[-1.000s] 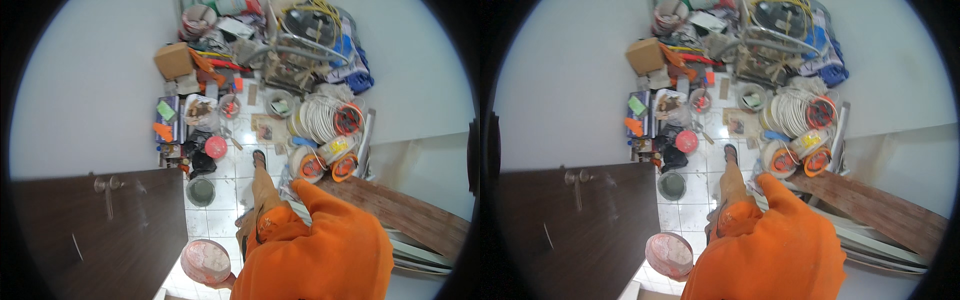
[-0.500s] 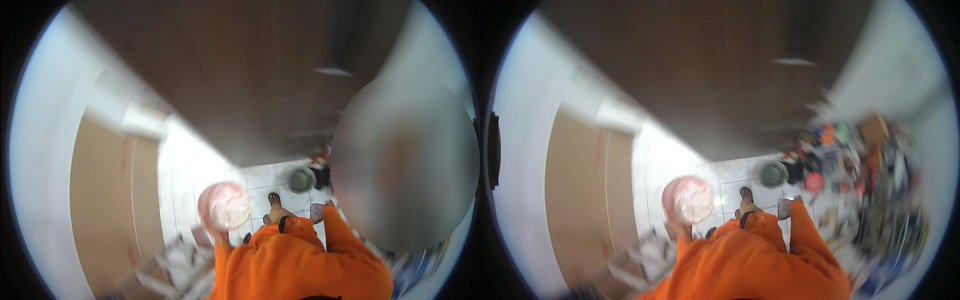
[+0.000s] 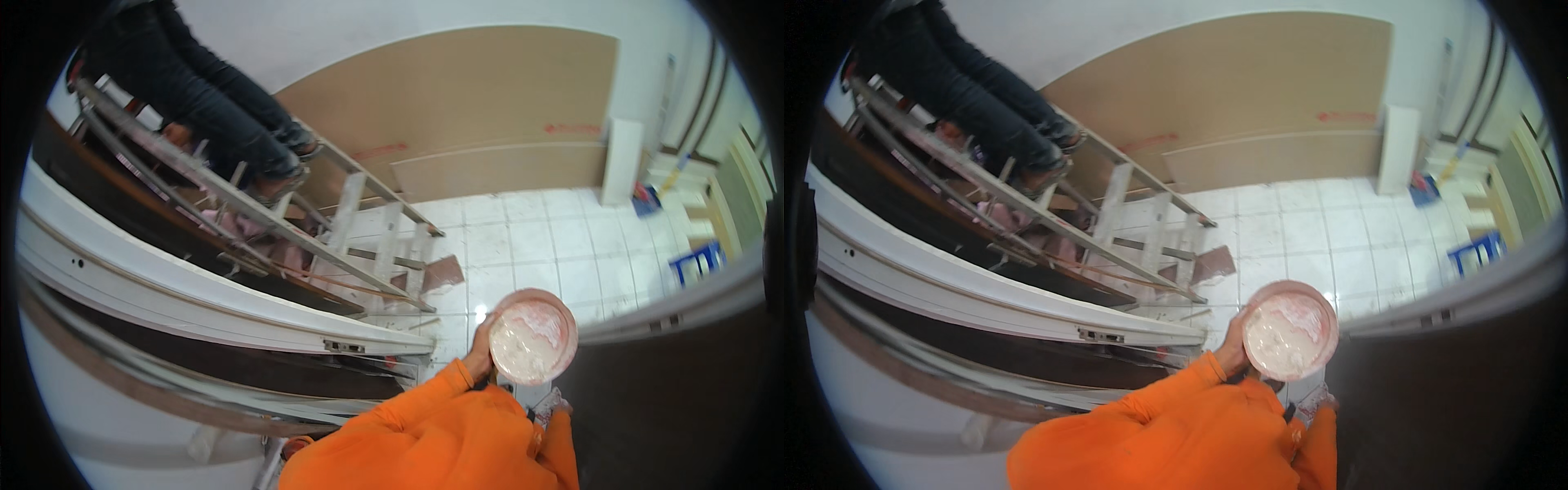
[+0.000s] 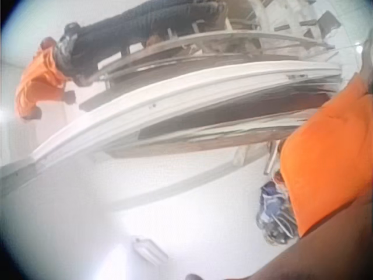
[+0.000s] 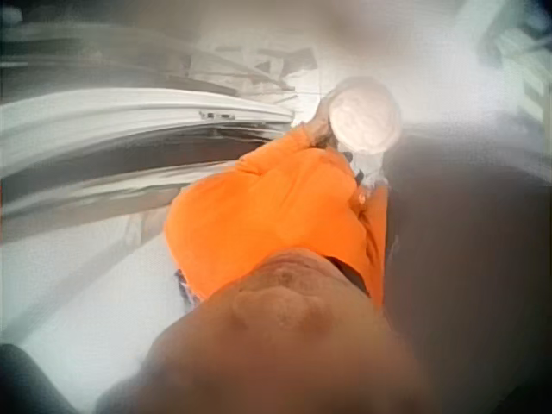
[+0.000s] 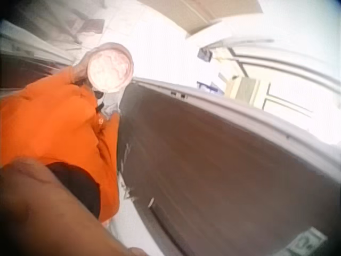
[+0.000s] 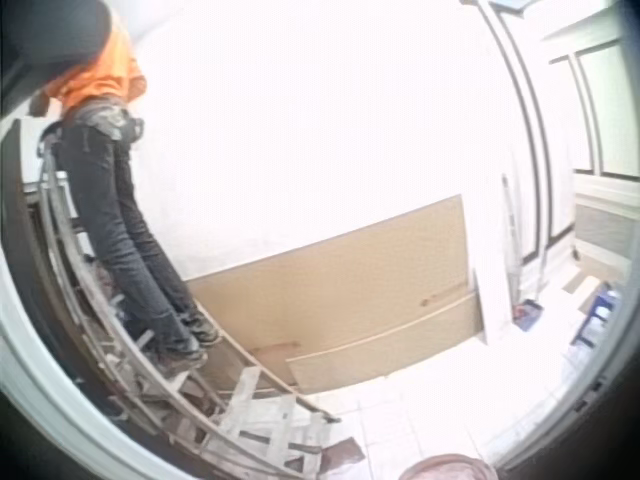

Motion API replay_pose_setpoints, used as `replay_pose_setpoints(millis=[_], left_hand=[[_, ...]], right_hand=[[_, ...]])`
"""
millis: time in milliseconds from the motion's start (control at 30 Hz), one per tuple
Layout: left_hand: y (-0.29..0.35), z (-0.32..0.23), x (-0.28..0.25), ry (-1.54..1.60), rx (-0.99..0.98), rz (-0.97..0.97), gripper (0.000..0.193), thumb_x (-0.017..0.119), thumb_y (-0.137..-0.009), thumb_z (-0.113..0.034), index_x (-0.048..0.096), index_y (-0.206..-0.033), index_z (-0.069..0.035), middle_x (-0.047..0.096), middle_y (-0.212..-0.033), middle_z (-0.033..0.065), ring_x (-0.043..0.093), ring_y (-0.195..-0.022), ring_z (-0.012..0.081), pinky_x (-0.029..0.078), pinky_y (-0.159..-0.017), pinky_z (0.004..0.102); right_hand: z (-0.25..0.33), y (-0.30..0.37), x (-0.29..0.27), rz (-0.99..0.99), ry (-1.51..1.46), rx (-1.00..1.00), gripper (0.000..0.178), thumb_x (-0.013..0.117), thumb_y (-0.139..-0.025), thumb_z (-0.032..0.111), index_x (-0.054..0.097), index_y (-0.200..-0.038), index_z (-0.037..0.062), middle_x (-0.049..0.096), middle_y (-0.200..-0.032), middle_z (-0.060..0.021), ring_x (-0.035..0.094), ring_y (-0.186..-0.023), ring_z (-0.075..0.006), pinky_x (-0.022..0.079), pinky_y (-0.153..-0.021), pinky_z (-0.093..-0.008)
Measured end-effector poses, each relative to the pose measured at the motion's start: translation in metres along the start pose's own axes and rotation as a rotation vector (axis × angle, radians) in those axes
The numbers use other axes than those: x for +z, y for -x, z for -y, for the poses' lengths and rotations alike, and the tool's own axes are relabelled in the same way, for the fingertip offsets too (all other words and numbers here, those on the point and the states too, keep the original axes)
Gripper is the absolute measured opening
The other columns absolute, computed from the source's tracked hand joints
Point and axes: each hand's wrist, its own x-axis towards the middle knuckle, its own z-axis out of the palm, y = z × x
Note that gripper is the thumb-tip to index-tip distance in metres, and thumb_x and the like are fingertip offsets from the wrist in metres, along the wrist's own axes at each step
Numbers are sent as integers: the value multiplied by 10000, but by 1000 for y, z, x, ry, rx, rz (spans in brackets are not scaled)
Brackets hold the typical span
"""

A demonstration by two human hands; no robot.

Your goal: The person scoops a white compound from a bag into a pink bowl, mixes it, and then uses a trowel to apply the compound to a wall corner. The person moves between a cluttered storage area and a hallway to perform the task.

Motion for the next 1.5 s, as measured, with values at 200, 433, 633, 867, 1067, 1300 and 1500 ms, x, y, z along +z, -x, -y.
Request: replay_pose_setpoints(millis=[200, 433, 633, 867, 1067, 1300, 1500], left_hand=[[-56, -38, 22, 47, 167, -43, 420, 512, -959, -351, 545, -1230, -33, 634, -1110, 114, 616, -1013, 222, 507, -882, 335], [-227, -87, 93, -215, 216, 63, 462, 518, -956, -368, 536, -1248, -11, 624, -1132, 103, 604, -1039, 190, 504, -909, 363], [-341, -168, 238, -372, 158, 133, 446, 427, -982, -293, 474, -1297, 18, 547, -1277, 180, 578, -1130, 298, 530, -921, 414], [-377, -143, 251, -444, 20, 336, 456, 403, -999, -328, 420, -1344, -29, 517, -1307, 161, 563, -1148, 303, 525, -938, 427], [-491, -107, 365, -332, -61, 351, 462, 460, -983, -334, 459, -1311, -9, 530, -1286, 150, 565, -1137, 290, 522, -928, 429], [-588, -76, 478, -651, 83, 536, 563, 484, -947, -385, 455, -1323, 32, 528, -1291, 181, 553, -1162, 315, 512, -941, 424], [-668, -24, 571, -500, 35, 463, 567, 470, -942, -406, 451, -1326, 11, 537, -1264, 202, 561, -1134, 340, 505, -913, 427]], right_hand=[[97, -60, 50, 149, -9, 15, 274, 669, -818, 15, 662, -1092, 6, 691, -957, -113, 661, -859, -187, 521, -752, -295], [217, -99, 45, 186, 381, 43, 245, 655, -810, 198, 686, -1019, 75, 687, -1004, -145, 669, -917, -266, 532, -786, -364], [352, -90, 7, -93, 336, 234, 215, 654, -763, 276, 710, -915, 134, 681, -943, -206, 677, -930, -336, 529, -787, -440], [171, -28, 103, 37, 490, 369, 499, 544, -885, 467, 588, -1265, 147, 576, -1300, -140, 546, -1208, -338, 464, -983, -440], [294, -111, 103, 102, 227, 643, 564, 584, -851, 482, 567, -1283, 120, 572, -1310, -129, 543, -1216, -318, 468, -984, -418], [452, -324, 3, 29, 219, 498, 648, 631, -811, 500, 542, -1304, 89, 567, -1322, -115, 540, -1227, -295, 474, -985, -393], [583, -512, -123, -12, 100, 398, 692, 808, -668, 412, 583, -1244, 104, 642, -1207, -120, 603, -1144, -273, 497, -953, -375]])
